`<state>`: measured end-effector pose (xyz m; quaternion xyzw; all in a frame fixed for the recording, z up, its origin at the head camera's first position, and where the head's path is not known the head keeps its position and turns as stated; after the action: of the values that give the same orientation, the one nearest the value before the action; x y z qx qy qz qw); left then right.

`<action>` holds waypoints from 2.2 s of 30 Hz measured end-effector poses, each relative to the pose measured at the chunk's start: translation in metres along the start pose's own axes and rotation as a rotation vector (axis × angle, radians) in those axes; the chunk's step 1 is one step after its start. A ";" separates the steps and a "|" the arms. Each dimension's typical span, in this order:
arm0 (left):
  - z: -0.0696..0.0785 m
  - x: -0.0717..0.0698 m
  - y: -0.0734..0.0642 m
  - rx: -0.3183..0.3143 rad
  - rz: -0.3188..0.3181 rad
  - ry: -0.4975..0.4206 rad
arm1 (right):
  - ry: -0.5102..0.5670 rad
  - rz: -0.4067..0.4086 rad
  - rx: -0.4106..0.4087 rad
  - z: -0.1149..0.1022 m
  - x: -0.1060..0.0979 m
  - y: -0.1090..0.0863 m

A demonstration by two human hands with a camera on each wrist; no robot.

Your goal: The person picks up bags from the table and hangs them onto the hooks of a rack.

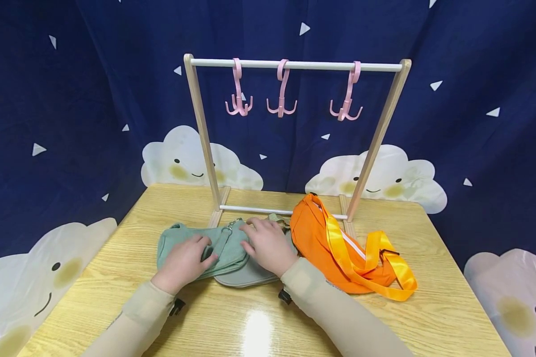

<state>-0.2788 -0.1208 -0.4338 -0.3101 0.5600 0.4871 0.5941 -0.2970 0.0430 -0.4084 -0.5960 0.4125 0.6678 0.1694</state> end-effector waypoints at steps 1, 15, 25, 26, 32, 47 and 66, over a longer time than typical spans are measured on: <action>0.001 0.000 0.000 0.005 0.001 0.006 | -0.001 -0.006 0.000 -0.001 0.001 0.001; 0.006 0.001 -0.006 0.008 -0.049 -0.005 | 0.020 -0.096 -0.075 -0.027 0.015 0.014; 0.011 0.000 -0.009 0.019 -0.048 -0.008 | -0.046 -0.138 -0.108 -0.041 0.025 0.013; 0.011 0.000 -0.009 0.023 -0.046 -0.003 | -0.047 -0.138 -0.109 -0.041 0.026 0.013; 0.014 -0.001 -0.010 0.047 -0.022 0.030 | -0.050 -0.133 -0.114 -0.045 0.030 0.012; 0.023 -0.007 -0.012 0.088 0.018 0.012 | -0.009 -0.146 -0.157 -0.053 0.033 0.013; 0.037 -0.018 -0.014 0.147 0.059 -0.054 | -0.025 -0.082 -0.170 -0.055 0.036 0.012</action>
<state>-0.2503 -0.0962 -0.4124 -0.2359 0.5867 0.4702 0.6157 -0.2774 -0.0151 -0.4350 -0.6163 0.3274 0.7003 0.1503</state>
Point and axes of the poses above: each hand's wrist, its own y-axis towards the middle knuckle, its own x-axis out of the palm, z = x × y, the point moved 9 cm from there along y, towards the middle knuckle, and after that the axes turned 5 degrees about -z, right-handed, at the moved point
